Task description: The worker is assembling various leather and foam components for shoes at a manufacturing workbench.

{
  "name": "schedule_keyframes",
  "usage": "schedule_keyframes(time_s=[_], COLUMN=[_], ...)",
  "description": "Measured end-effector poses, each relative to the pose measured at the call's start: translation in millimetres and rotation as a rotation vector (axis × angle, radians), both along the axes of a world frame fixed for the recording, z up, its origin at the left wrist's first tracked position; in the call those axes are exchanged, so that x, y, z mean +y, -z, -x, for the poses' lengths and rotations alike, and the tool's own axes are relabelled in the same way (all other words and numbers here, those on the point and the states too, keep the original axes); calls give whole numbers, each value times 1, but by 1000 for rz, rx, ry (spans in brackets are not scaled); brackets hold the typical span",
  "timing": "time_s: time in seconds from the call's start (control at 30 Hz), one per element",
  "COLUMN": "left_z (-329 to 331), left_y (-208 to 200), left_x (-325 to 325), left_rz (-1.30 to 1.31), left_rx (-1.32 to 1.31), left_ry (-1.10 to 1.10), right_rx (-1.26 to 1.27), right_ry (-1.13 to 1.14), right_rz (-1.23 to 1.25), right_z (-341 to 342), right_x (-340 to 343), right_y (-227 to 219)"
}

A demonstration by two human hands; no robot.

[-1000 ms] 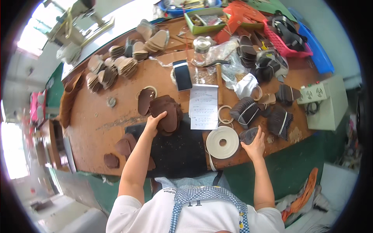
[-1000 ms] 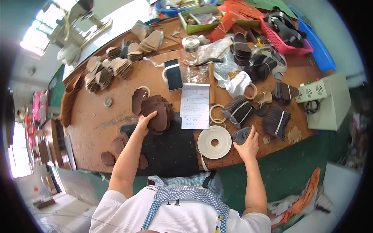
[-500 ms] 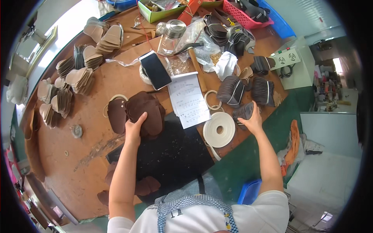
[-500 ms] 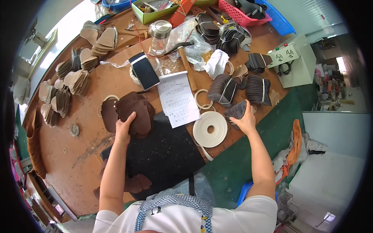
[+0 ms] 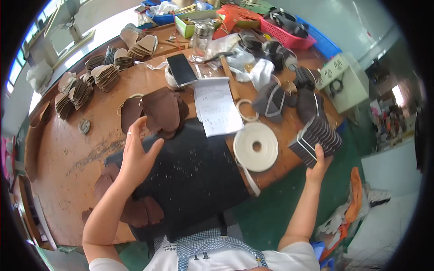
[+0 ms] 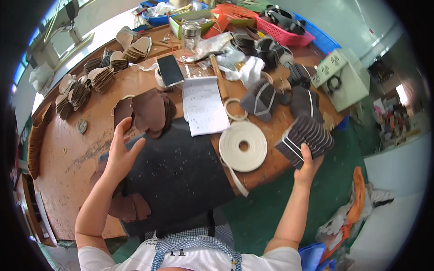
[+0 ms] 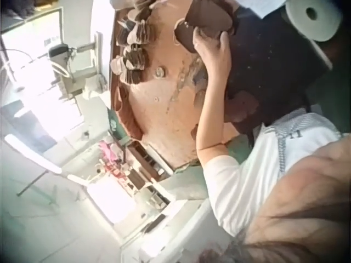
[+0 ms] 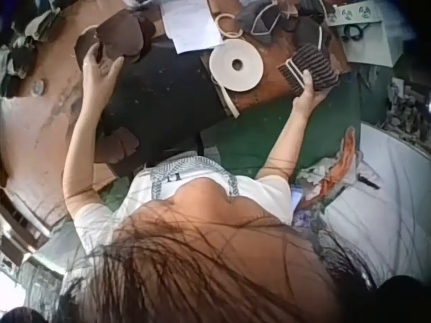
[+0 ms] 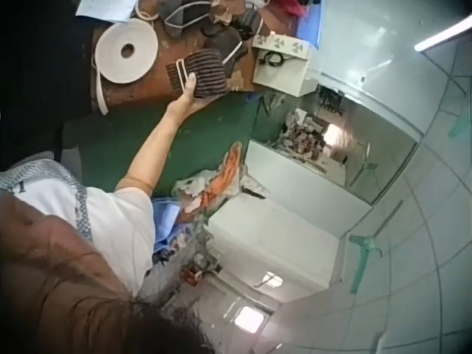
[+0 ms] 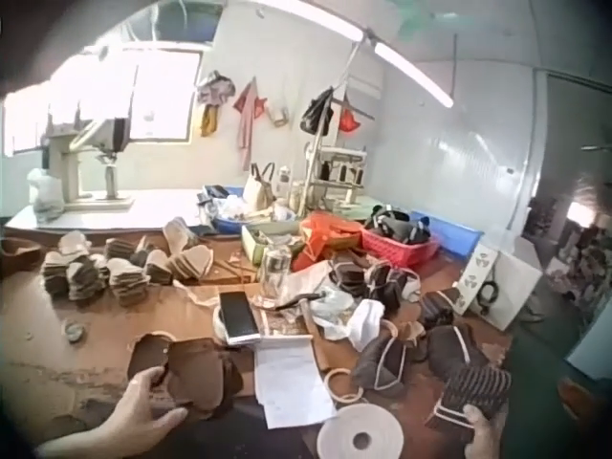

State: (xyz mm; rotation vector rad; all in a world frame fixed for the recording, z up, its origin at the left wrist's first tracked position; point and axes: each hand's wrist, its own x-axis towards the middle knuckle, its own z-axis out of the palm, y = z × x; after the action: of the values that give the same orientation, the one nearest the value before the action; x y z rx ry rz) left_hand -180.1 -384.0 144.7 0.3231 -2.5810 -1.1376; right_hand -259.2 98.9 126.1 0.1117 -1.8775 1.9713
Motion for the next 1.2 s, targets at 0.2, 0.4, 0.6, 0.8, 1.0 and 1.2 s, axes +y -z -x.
schedule_keyframes(time_s=[0.2,0.4,0.6,0.8,1.0,1.2], left_z=[-81,-108,-141,-123,-125,-106], left_y=[-28,-10,-5,26,61,50], left_x=[86,114,106,87,51,66], left_rz=[-237,-210,-38,-266,-567,-421], left_rx=[228,320,284,-220,-198,-160], left_ry=[379,413,298,257,333,556], right_rx=[-431,-496,-586,-222,444,502], right_ry=[-566,-936,-944,-492,-1069,-1422], right_rz=[820,1024,840,-112,-888,-1582], right_z=[-74,-123,-128,-111,-86,-71], right_x=[-132,-186,-212,-222,-209,-224], right_y=[45,51,38,65,-42,-70])
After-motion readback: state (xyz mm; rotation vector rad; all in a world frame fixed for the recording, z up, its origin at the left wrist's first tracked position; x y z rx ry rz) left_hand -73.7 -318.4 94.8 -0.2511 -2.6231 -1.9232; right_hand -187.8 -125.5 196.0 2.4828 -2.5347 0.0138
